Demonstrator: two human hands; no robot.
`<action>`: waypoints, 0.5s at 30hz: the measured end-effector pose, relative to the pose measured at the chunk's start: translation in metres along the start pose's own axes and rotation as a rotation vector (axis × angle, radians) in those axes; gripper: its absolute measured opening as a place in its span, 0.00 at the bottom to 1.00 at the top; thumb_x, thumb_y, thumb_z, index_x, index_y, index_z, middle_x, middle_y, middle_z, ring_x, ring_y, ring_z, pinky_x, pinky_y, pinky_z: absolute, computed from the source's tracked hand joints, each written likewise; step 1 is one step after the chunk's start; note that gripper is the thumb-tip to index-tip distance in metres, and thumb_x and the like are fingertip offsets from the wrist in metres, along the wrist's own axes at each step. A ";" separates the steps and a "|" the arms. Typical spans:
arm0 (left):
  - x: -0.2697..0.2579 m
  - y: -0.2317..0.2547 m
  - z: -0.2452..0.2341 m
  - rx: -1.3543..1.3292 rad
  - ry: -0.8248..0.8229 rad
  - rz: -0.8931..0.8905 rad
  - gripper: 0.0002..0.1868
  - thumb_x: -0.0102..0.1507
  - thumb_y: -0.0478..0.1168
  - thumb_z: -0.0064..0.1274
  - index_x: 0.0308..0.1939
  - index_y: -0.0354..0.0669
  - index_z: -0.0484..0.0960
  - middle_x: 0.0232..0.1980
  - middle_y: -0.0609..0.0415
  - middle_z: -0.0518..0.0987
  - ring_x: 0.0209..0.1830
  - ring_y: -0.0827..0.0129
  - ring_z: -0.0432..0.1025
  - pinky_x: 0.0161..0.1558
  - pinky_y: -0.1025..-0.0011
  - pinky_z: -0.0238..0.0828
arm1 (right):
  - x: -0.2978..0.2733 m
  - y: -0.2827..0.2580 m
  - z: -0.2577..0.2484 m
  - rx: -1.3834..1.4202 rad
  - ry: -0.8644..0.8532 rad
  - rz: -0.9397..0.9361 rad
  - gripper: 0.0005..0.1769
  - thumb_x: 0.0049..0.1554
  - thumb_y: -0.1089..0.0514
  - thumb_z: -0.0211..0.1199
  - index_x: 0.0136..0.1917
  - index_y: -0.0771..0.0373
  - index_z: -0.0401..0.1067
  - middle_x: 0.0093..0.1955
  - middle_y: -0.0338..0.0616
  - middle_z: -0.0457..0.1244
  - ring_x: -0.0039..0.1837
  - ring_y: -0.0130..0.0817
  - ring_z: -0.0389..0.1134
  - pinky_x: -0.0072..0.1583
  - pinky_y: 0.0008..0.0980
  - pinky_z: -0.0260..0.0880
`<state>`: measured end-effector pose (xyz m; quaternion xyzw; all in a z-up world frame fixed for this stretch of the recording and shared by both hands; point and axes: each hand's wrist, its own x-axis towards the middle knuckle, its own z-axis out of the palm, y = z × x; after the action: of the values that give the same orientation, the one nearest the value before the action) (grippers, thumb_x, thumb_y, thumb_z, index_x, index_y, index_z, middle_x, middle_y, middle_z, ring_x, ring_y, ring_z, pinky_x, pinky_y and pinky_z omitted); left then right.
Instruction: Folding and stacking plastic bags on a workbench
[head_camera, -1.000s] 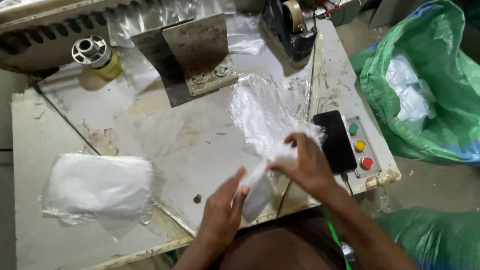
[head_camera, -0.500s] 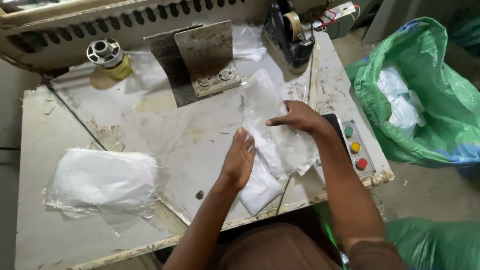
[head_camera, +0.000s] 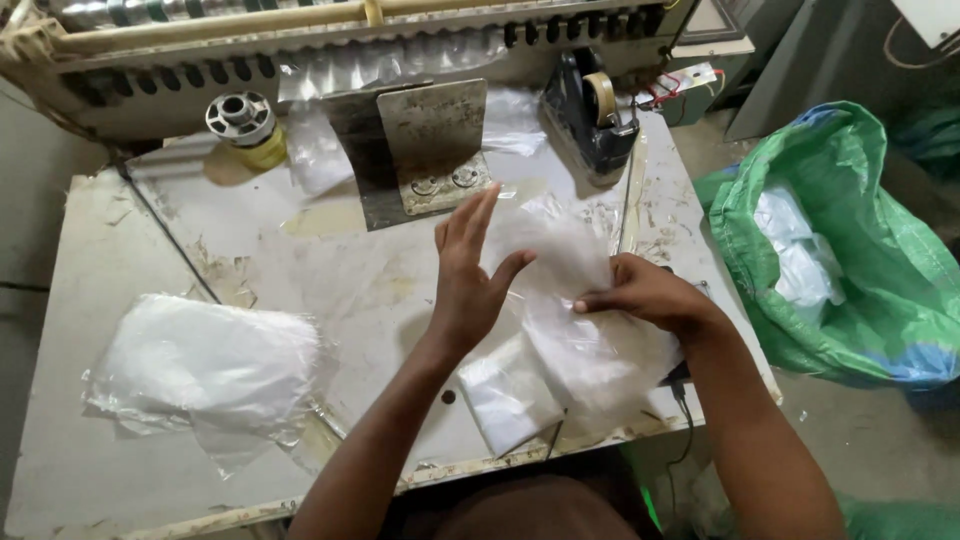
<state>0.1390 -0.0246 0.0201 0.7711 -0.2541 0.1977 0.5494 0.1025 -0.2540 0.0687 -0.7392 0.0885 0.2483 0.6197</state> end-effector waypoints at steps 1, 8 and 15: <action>0.005 -0.003 -0.001 0.007 0.002 -0.013 0.42 0.64 0.47 0.63 0.78 0.42 0.61 0.71 0.42 0.68 0.74 0.49 0.61 0.71 0.59 0.53 | -0.003 -0.002 0.002 0.001 -0.012 0.008 0.13 0.41 0.65 0.81 0.36 0.73 0.79 0.28 0.51 0.69 0.28 0.37 0.72 0.30 0.34 0.71; 0.023 -0.002 -0.008 -0.035 -0.158 -0.060 0.05 0.62 0.48 0.66 0.40 0.60 0.89 0.44 0.67 0.82 0.49 0.68 0.75 0.55 0.68 0.71 | -0.018 -0.014 0.010 -0.071 -0.082 -0.005 0.09 0.41 0.67 0.80 0.30 0.71 0.80 0.25 0.47 0.69 0.26 0.33 0.70 0.29 0.30 0.69; 0.022 0.009 -0.027 -0.097 -0.098 -0.184 0.08 0.64 0.47 0.64 0.36 0.50 0.88 0.40 0.58 0.83 0.43 0.65 0.76 0.43 0.70 0.77 | -0.021 -0.022 0.013 -0.069 -0.165 0.032 0.10 0.40 0.68 0.81 0.28 0.73 0.79 0.23 0.50 0.69 0.23 0.35 0.69 0.27 0.30 0.67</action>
<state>0.1501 -0.0053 0.0484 0.7725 -0.2181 0.0959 0.5887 0.0905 -0.2405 0.0964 -0.7356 0.0401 0.3212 0.5952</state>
